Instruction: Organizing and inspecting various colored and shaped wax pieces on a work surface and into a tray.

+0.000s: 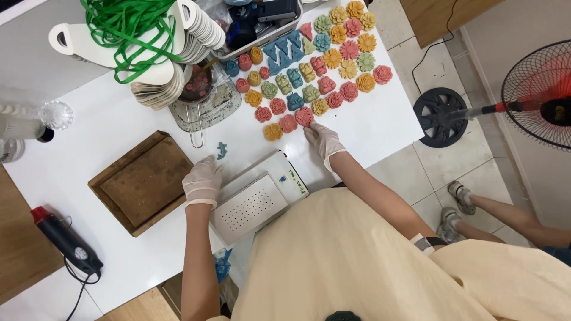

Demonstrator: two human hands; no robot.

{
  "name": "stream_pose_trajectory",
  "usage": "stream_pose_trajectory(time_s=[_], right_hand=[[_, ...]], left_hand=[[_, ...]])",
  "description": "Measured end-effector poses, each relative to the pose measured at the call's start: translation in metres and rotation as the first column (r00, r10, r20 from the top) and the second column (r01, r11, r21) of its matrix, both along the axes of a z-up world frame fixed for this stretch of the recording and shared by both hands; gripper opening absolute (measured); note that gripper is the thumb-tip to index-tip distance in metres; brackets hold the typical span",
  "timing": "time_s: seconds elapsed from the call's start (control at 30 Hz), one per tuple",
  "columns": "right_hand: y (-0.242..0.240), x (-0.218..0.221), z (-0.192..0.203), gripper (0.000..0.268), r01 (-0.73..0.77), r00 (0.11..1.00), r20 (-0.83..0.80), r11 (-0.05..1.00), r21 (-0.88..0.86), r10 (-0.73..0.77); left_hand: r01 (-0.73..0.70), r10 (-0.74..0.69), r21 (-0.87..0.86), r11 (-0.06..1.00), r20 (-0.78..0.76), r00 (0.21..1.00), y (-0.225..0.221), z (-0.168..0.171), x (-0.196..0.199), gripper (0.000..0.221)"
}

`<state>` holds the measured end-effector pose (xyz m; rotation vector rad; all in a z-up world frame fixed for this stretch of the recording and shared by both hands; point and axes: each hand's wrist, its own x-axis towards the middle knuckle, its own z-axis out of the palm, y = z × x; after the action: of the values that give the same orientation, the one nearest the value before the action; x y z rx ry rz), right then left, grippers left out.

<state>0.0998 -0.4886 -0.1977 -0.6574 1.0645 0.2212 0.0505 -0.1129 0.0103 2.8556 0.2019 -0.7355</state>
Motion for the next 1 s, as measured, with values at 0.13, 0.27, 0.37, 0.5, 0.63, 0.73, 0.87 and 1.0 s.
stream_pose_trajectory(time_s=[0.13, 0.27, 0.37, 0.5, 0.63, 0.73, 0.87, 1.0], right_hand=[[0.001, 0.002, -0.006, 0.022, 0.018, 1.000, -0.002, 1.000, -0.006, -0.018], [0.003, 0.005, -0.009, 0.021, 0.021, 0.999, -0.030, 1.000, -0.015, -0.021], [0.002, 0.006, -0.013, 0.022, 0.020, 0.999, -0.039, 1.000, -0.005, -0.020], [0.003, 0.008, -0.021, 0.023, 0.034, 0.999, -0.031, 0.999, 0.026, -0.033], [0.004, 0.009, -0.010, 0.023, 0.029, 0.999, -0.031, 0.999, 0.044, -0.027], [0.007, 0.010, -0.005, 0.024, 0.035, 0.999, -0.034, 0.999, 0.040, -0.034], [0.006, 0.009, -0.002, 0.024, 0.024, 0.999, -0.047, 1.000, 0.003, -0.024], [0.000, -0.004, 0.004, 0.024, -0.018, 0.999, 0.044, 1.000, 0.008, 0.018]], left_hand=[[0.025, -0.024, -0.039, 0.999, 0.023, 0.999, 0.006, -0.027, 0.003, 0.049], [0.020, -0.022, -0.044, 0.999, -0.040, 0.999, 0.007, -0.040, 0.006, 0.051], [0.011, -0.014, -0.061, 0.998, -0.054, 0.998, 0.004, -0.036, 0.005, 0.052], [-0.033, 0.028, -0.059, 0.998, -0.089, 0.996, 0.001, -0.026, 0.003, 0.053], [-0.027, 0.023, -0.060, 0.998, -0.062, 0.998, 0.002, -0.029, 0.000, 0.054], [-0.041, 0.036, -0.054, 0.998, -0.091, 0.995, -0.002, -0.024, 0.000, 0.053], [-0.078, 0.078, 0.003, 0.997, -0.051, 0.996, -0.011, -0.022, 0.008, 0.048], [-0.077, 0.069, 0.067, 0.995, 0.119, 0.991, -0.021, -0.028, 0.024, 0.055]])
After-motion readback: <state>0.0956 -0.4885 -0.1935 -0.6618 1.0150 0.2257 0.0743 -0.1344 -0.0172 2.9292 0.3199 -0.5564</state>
